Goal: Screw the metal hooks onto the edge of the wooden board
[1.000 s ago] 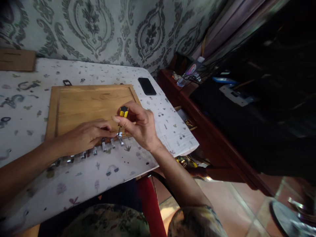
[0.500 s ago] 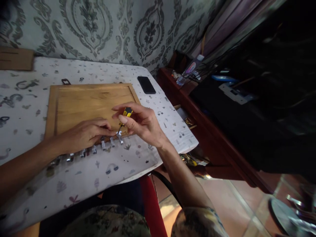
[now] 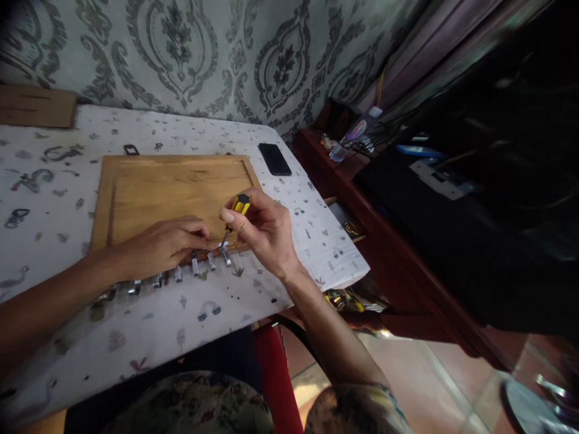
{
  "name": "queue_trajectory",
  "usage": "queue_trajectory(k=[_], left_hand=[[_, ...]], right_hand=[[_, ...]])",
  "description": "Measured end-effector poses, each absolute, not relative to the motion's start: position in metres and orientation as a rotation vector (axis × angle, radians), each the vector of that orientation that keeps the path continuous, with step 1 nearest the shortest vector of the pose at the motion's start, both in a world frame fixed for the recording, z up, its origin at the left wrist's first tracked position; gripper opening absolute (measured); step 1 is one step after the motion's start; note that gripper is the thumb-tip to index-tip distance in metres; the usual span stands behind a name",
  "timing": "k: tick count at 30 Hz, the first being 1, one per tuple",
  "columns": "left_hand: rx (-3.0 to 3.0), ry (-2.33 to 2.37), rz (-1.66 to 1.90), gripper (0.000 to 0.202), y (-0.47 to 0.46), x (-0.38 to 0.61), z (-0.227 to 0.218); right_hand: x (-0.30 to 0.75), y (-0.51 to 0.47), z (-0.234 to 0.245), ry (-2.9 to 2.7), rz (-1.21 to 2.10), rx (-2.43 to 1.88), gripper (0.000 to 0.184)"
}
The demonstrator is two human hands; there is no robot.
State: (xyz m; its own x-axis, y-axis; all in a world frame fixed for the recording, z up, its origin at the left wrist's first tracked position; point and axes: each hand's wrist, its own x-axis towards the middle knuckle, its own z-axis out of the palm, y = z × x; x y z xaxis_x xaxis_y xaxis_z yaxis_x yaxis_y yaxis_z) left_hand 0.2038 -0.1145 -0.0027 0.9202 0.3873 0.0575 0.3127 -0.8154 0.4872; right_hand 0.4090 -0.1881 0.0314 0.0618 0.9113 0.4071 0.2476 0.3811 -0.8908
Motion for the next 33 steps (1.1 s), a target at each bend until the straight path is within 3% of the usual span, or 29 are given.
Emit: queue_trajectory(k=[6, 17, 31, 33], left_hand=[[2.597, 0.504, 0.236, 0.048, -0.114, 0.203, -0.004], [2.606, 0.483, 0.219, 0.038, -0.113, 0.203, -0.006], [2.557, 0.509, 0.214, 0.044, -0.115, 0.203, -0.002], [2.551, 0.51, 0.213, 0.043, -0.115, 0.203, -0.002]], right_hand=[[0.427, -0.191, 0.037, -1.569, 0.866, -1.048, 0.035], [0.405, -0.192, 0.026, -1.458, 0.438, -1.209, 0.034], [0.425, -0.195, 0.03, -1.527, 0.723, -1.088, 0.041], [0.427, -0.196, 0.032, -1.552, 0.706, -1.073, 0.035]])
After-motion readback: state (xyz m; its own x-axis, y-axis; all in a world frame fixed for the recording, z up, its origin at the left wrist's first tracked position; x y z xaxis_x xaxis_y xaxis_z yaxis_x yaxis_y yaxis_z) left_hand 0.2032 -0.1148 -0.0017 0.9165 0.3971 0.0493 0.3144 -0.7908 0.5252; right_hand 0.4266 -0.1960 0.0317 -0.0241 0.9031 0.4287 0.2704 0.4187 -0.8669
